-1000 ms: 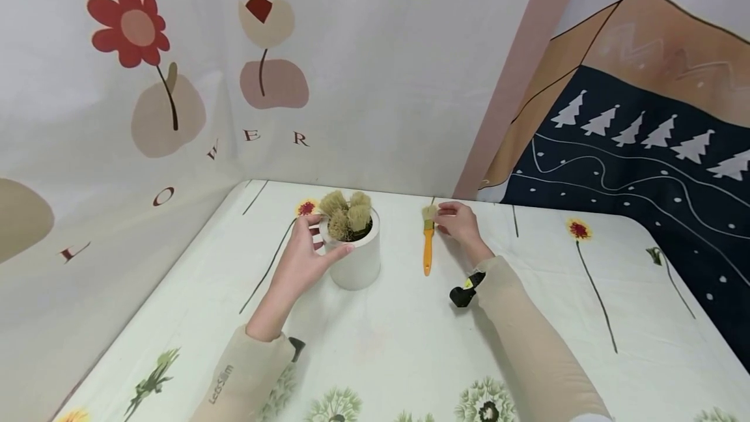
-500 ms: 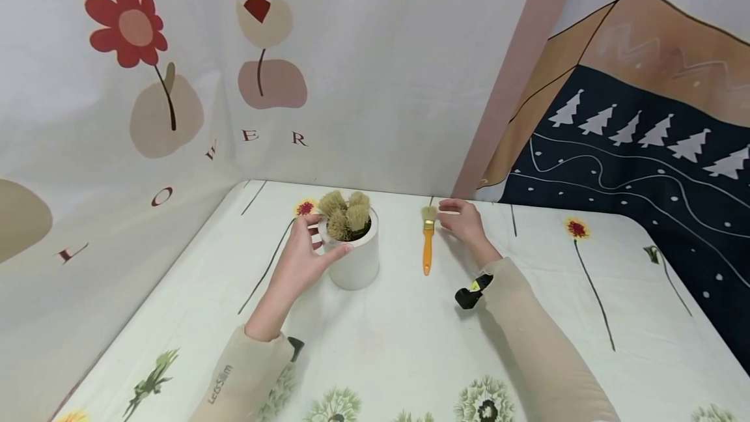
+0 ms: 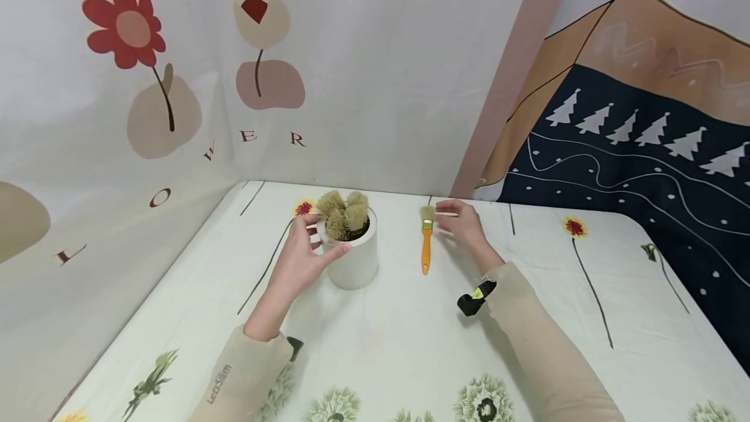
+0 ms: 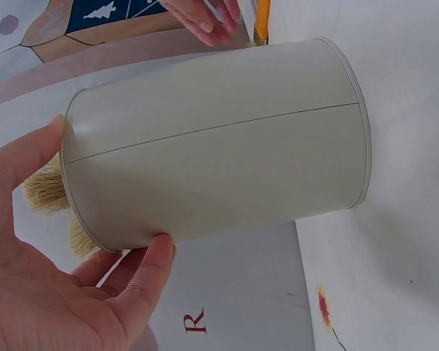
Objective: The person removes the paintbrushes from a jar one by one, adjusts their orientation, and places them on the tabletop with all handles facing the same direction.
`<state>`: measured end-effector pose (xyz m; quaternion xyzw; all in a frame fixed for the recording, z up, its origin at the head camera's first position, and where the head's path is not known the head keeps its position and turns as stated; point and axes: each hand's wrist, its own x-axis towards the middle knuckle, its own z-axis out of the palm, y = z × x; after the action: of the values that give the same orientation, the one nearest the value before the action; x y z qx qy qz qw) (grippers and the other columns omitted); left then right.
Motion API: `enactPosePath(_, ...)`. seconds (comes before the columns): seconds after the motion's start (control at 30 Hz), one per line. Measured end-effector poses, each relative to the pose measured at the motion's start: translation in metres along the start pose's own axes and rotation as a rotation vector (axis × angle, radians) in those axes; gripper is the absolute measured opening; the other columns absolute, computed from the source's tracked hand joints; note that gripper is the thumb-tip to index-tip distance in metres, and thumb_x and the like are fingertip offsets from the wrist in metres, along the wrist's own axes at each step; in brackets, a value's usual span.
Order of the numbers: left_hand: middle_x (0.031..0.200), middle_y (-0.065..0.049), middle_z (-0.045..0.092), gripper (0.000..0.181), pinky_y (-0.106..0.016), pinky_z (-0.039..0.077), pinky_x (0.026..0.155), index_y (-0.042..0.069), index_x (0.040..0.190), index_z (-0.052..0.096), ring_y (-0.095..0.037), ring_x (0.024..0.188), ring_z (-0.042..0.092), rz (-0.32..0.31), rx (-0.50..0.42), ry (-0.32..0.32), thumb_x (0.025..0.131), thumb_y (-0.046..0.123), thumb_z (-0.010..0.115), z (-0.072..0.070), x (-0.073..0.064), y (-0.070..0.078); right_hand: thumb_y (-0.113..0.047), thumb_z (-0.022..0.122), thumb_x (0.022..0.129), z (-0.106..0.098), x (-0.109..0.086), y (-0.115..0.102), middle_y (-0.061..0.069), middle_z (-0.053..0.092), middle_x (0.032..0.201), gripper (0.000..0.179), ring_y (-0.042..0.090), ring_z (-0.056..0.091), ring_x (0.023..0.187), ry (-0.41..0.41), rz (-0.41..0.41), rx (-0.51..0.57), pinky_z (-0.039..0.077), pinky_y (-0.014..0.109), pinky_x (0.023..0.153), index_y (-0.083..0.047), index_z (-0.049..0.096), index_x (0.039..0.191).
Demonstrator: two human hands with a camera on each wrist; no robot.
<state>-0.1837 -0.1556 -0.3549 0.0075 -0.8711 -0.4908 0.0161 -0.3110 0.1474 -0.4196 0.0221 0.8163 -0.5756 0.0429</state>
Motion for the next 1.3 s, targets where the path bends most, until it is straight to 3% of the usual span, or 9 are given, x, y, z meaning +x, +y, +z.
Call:
enactPosePath(0.33,0.152,-0.02,0.034,0.081,-0.046,0.044,0.116,-0.002,0.145,0.025,-0.036,0.138,0.044,-0.001,-0.004,0.0,0.089,0.027,0.076,0.0,0.0,-0.001,-0.008,0.061,0.097,0.006,-0.007,-0.005,0.018,0.059,0.137,0.038,0.032,0.061,0.121,-0.025,-0.009,-0.025,0.059,0.033,0.097,-0.003,0.057,0.135)
enactPosePath(0.7,0.152,-0.02,0.034,0.081,-0.045,0.045,0.116,-0.001,0.145,0.026,-0.036,0.138,0.044,0.0,-0.001,0.002,0.089,0.027,0.076,0.0,0.001,-0.001,-0.008,0.063,0.097,0.012,-0.018,-0.015,0.023,0.06,0.134,0.037,0.037,0.062,0.121,-0.045,-0.101,-0.029,0.059,0.035,0.097,0.002,0.058,0.132)
enactPosePath(0.9,0.151,-0.021,0.034,0.081,-0.045,0.045,0.116,-0.002,0.145,0.025,-0.037,0.137,0.044,0.007,-0.006,0.003,0.089,0.025,0.076,0.0,0.001,-0.001,-0.009,0.064,0.096,0.016,-0.024,-0.022,0.021,0.062,0.133,0.037,0.035,0.063,0.119,-0.058,-0.103,-0.02,0.06,0.03,0.094,0.0,0.059,0.132)
enactPosePath(1.13,0.151,-0.022,0.034,0.081,-0.045,0.045,0.115,-0.003,0.145,0.025,-0.037,0.137,0.044,0.01,-0.002,-0.001,0.089,0.025,0.076,0.0,0.001,-0.001,-0.009,0.065,0.096,0.02,-0.028,-0.025,0.021,0.062,0.133,0.037,0.035,0.064,0.117,-0.064,-0.125,-0.022,0.058,0.038,0.1,0.0,0.058,0.132)
enactPosePath(1.3,0.151,-0.022,0.034,0.081,-0.046,0.045,0.116,-0.003,0.145,0.025,-0.037,0.138,0.044,0.005,-0.007,0.0,0.089,0.025,0.076,0.0,0.001,-0.001,-0.009,0.066,0.096,0.024,-0.032,-0.029,0.02,0.063,0.131,0.038,0.035,0.066,0.114,-0.077,-0.155,-0.023,0.059,0.037,0.099,-0.002,0.059,0.132)
